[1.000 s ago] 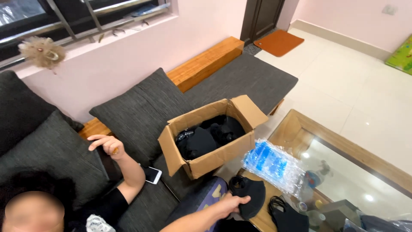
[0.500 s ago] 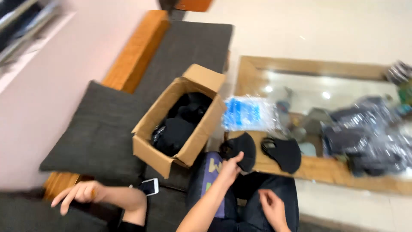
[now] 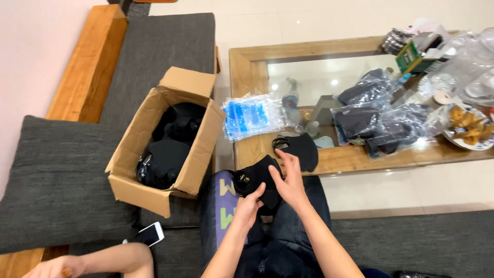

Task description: Unpacking and inspecting black fabric masks from plastic sleeves and a cardboard box

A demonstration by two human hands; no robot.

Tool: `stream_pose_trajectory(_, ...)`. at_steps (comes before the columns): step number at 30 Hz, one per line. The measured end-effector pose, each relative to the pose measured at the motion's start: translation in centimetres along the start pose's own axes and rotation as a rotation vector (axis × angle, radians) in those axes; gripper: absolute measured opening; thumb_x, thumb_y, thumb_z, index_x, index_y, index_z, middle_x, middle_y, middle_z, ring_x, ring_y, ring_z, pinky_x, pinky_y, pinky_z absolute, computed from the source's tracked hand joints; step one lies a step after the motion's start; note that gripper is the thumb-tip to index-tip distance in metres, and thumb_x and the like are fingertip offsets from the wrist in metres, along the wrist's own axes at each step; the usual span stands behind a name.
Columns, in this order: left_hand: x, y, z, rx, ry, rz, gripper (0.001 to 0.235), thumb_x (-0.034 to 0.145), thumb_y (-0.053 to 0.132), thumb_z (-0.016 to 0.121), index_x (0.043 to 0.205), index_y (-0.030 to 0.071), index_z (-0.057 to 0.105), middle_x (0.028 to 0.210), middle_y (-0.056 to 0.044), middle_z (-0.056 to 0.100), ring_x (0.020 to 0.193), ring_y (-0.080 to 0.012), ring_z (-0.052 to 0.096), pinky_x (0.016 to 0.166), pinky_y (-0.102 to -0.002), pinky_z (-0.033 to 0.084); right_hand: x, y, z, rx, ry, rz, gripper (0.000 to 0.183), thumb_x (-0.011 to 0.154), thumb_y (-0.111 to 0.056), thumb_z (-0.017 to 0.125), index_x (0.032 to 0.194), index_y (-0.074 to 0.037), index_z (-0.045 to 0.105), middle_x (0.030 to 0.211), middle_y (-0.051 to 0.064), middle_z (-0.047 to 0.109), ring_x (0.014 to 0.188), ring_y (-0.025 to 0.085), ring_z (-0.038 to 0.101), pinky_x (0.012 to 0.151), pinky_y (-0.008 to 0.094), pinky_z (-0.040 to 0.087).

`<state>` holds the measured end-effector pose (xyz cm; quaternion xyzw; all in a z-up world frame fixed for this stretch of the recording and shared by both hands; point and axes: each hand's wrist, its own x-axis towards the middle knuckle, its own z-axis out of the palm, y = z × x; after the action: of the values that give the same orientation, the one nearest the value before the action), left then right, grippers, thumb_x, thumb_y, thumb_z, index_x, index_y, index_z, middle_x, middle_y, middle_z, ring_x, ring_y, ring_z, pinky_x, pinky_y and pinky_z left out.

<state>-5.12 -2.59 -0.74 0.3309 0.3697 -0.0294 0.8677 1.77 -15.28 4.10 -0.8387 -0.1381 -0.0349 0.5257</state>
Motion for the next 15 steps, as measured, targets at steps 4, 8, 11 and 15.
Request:
stream_pose_trajectory(4,-2.3,1.3,1.4,0.195,0.012,-0.076,0.058,0.080,0.014,0.081,0.136,0.005,0.069,0.133,-0.012,0.074,0.119,-0.0237,0.070,0.088,-0.039,0.058,-1.0,-0.7,-0.8,-0.092,0.004,0.020,0.041,0.101,-0.032,0.058,0.141,-0.021,0.063,0.131,0.008,0.051,0.128,0.028,0.045,0.107,0.046,0.042)
stream_pose_trajectory(8,-1.7,0.1,1.1,0.271,-0.008,-0.001,0.053,0.082,0.014,0.080,0.133,0.009,0.068,0.127,-0.010,0.075,0.112,-0.0242,0.072,0.083,-0.039,0.059,-1.7,-1.1,-1.4,-0.156,0.170,-0.124,0.023,0.098,-0.024,0.065,0.119,-0.018,0.072,0.118,0.007,0.058,0.115,0.027,0.051,0.098,0.040,0.044)
stream_pose_trajectory(11,-1.0,-0.6,0.6,0.292,0.007,0.013,0.048,0.081,0.016,0.081,0.128,0.012,0.070,0.122,-0.007,0.077,0.107,-0.0222,0.072,0.081,-0.038,0.057,-2.2,-1.6,-1.6,-0.140,0.182,-0.143,0.010,0.096,-0.021,0.068,0.100,-0.013,0.072,0.098,0.003,0.063,0.098,0.023,0.053,0.088,0.035,0.043)
stream_pose_trajectory(15,-0.2,-0.2,1.0,0.159,0.066,0.044,0.044,0.080,0.014,0.083,0.123,0.011,0.072,0.117,-0.008,0.079,0.097,-0.0207,0.073,0.072,-0.036,0.060,-3.7,0.8,-0.2,-0.070,0.079,0.052,0.019,0.094,-0.026,0.069,0.104,-0.010,0.072,0.087,0.003,0.067,0.082,0.018,0.060,0.068,0.033,0.047)
